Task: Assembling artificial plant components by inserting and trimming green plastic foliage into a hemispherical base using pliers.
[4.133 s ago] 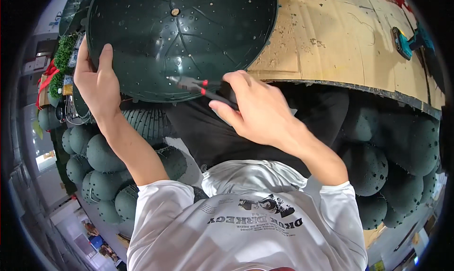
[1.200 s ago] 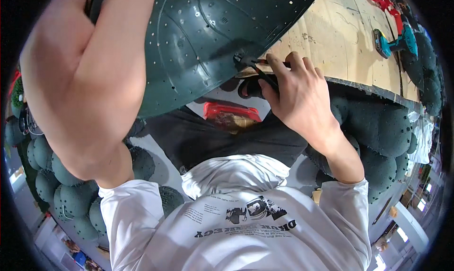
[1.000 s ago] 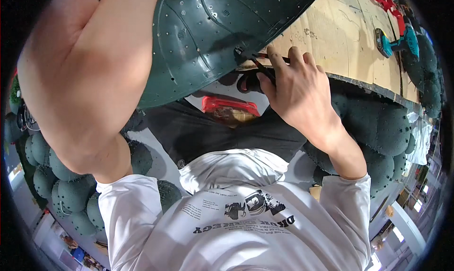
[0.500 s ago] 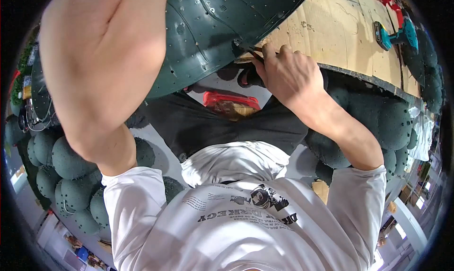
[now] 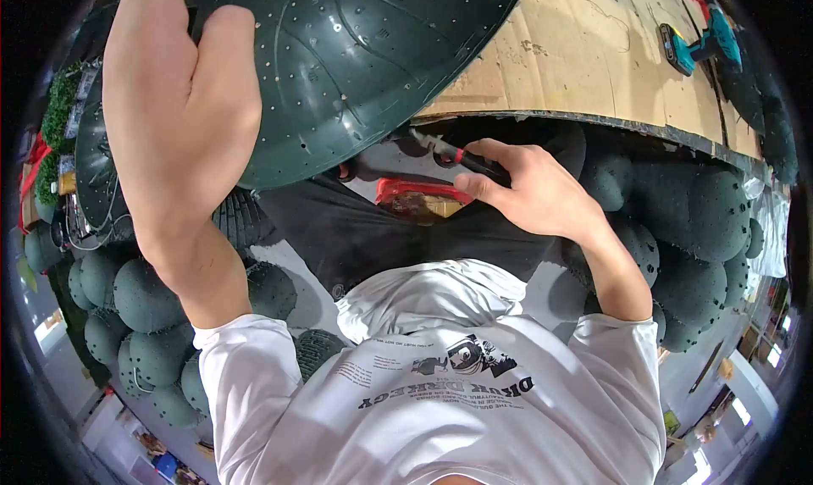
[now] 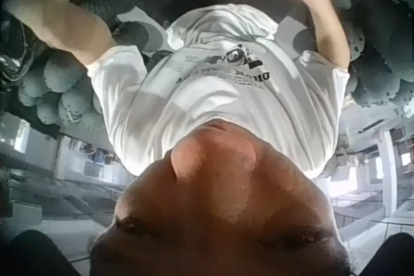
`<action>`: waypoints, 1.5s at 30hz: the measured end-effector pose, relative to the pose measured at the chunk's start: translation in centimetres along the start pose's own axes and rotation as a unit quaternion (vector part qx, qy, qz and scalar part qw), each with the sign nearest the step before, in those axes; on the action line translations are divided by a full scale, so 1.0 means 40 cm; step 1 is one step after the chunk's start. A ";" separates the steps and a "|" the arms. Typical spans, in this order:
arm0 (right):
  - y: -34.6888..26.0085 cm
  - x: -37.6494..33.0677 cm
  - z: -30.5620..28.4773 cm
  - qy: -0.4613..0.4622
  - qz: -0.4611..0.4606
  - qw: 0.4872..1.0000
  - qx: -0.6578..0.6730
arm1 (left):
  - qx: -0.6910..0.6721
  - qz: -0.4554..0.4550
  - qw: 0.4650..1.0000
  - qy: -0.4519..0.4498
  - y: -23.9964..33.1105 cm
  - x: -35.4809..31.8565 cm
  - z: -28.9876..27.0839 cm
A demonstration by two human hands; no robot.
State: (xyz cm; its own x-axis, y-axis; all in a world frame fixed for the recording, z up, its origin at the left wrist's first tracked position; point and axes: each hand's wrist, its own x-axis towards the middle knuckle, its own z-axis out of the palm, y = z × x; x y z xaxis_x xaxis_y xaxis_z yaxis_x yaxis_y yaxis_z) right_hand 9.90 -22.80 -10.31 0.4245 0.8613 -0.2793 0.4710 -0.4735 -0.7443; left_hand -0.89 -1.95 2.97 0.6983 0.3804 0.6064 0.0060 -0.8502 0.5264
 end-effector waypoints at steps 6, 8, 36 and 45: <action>0.028 -0.012 0.046 0.114 -0.100 0.952 -0.267 | -0.120 0.166 0.977 -0.062 -0.117 0.007 -0.030; 0.065 -0.005 0.085 0.141 -0.121 0.956 -0.229 | -0.043 0.124 0.991 -0.039 -0.085 0.000 -0.007; 0.023 0.265 0.099 0.289 -0.152 0.907 -0.265 | 0.198 0.153 0.968 -0.004 -0.107 -0.022 -0.009; 0.027 0.276 0.106 0.302 -0.174 0.890 -0.293 | 0.088 0.161 0.982 -0.040 -0.114 -0.016 -0.018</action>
State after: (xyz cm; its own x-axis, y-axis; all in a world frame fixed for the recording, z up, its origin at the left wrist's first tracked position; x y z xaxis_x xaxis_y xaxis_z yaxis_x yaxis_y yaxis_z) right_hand 11.83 -13.03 -16.78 0.4282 0.8023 0.4159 0.9032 -0.3643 -0.2272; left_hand -1.90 1.96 0.61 0.7378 0.0570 0.6726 -0.1057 -0.9744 0.1985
